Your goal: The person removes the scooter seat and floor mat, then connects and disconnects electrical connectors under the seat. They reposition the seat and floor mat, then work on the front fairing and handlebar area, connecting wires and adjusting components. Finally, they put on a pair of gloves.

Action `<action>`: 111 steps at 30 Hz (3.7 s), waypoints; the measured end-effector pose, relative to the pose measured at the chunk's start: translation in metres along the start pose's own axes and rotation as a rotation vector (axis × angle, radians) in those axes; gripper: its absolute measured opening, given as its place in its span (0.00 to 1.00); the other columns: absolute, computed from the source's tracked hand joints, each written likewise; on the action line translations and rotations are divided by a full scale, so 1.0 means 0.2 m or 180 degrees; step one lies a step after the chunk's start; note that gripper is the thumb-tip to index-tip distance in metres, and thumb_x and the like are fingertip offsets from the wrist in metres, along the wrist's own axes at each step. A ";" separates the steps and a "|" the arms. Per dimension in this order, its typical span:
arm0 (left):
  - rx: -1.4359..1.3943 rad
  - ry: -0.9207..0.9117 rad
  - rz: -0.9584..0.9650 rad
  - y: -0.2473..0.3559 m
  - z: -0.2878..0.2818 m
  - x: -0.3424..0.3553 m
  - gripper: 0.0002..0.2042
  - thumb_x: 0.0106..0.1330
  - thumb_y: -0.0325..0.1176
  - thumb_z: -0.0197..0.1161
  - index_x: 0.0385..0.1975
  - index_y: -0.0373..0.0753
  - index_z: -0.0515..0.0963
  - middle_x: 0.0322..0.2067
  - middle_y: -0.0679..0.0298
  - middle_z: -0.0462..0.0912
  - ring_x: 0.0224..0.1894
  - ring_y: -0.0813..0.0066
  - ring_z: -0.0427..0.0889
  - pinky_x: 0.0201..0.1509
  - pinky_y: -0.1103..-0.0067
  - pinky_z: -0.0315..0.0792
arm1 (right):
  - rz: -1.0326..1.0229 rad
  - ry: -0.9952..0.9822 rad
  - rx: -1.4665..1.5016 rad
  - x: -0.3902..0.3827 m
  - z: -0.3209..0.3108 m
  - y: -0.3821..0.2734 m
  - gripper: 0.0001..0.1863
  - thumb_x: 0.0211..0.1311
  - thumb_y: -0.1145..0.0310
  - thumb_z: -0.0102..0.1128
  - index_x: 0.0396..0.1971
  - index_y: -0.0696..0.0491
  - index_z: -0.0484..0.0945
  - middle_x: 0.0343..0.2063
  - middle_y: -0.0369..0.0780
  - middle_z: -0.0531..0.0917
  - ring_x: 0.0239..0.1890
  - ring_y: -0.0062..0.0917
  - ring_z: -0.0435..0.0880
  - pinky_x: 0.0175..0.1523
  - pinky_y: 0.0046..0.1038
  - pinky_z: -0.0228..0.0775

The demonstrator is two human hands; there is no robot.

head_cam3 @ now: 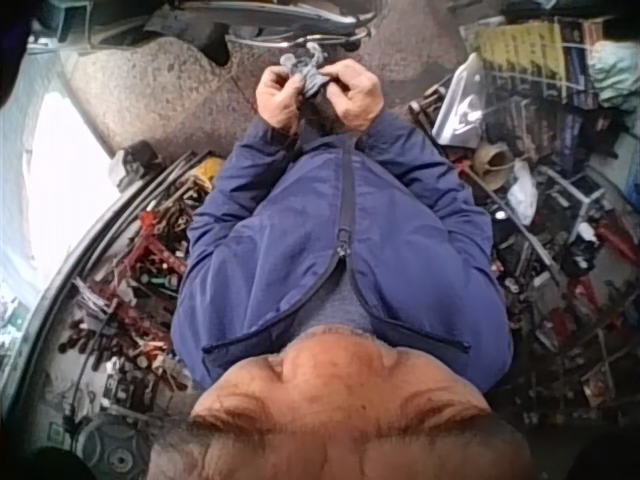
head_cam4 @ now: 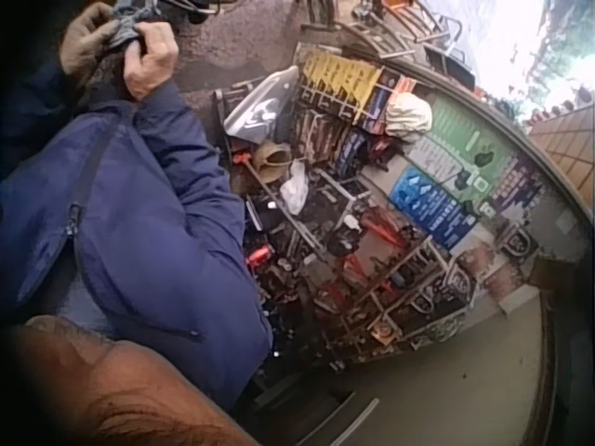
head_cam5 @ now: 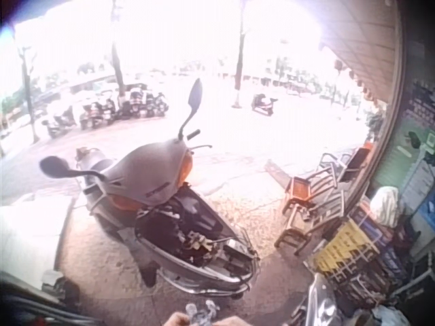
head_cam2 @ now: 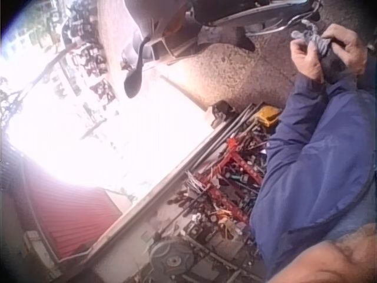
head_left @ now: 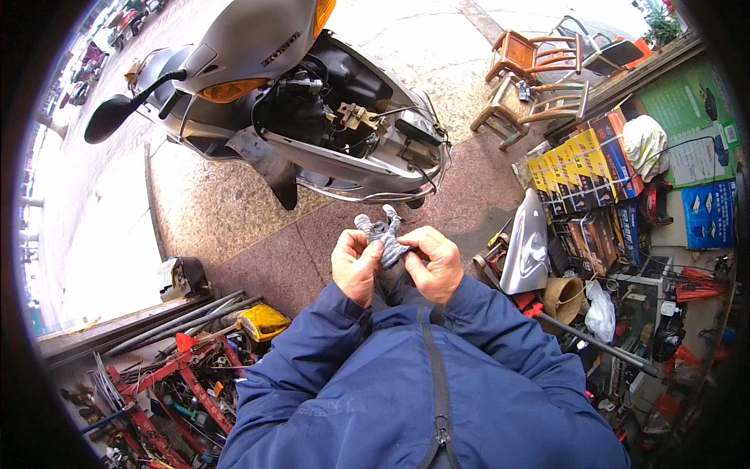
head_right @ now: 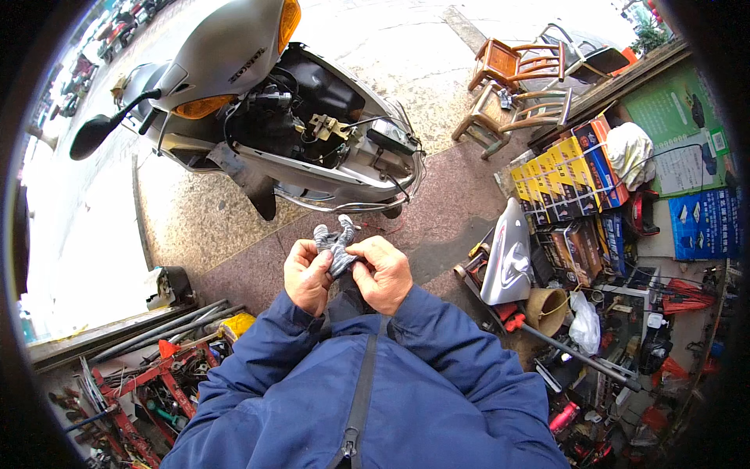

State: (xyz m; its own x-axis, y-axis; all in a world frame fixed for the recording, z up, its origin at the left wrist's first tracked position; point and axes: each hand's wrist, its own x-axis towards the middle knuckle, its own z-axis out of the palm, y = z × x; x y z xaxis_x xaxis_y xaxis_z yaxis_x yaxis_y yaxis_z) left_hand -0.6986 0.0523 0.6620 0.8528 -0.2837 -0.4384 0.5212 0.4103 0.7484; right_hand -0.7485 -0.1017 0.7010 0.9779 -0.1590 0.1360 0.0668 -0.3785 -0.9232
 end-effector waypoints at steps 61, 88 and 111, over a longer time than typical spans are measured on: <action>0.2349 -0.2389 0.0488 -0.01 0.16 -0.07 0.09 0.60 0.31 0.65 0.30 0.35 0.72 0.20 0.60 0.75 0.24 0.77 0.73 0.30 0.74 0.70 | 0.1731 0.1791 0.3892 0.36 -0.17 0.04 0.29 0.63 0.77 0.45 0.65 0.45 0.62 0.37 0.40 0.79 0.38 0.31 0.82 0.48 0.37 0.78; 0.2299 -0.1250 0.1234 0.06 0.16 0.00 0.04 0.66 0.25 0.60 0.31 0.35 0.72 0.16 0.67 0.72 0.20 0.85 0.66 0.24 0.82 0.64 | 0.1947 0.1059 0.3277 0.34 0.01 0.13 0.08 0.62 0.78 0.52 0.39 0.60 0.79 0.32 0.43 0.84 0.34 0.30 0.85 0.40 0.31 0.81; 0.2165 -0.1267 0.2043 0.08 0.25 0.08 0.04 0.59 0.21 0.63 0.28 0.34 0.75 0.22 0.58 0.76 0.23 0.72 0.75 0.29 0.77 0.70 | 0.0441 -0.0559 -0.0748 0.43 0.07 0.34 0.18 0.53 0.62 0.69 0.36 0.58 0.76 0.33 0.42 0.82 0.33 0.30 0.79 0.38 0.32 0.71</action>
State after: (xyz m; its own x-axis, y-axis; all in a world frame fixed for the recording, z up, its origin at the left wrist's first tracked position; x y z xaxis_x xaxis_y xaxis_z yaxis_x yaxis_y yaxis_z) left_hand -0.6777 0.0115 0.6914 0.8277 -0.5022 0.2505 -0.2661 0.0418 0.9630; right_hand -0.6574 -0.1282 0.6454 0.9951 -0.0718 -0.0681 -0.0969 -0.5676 -0.8176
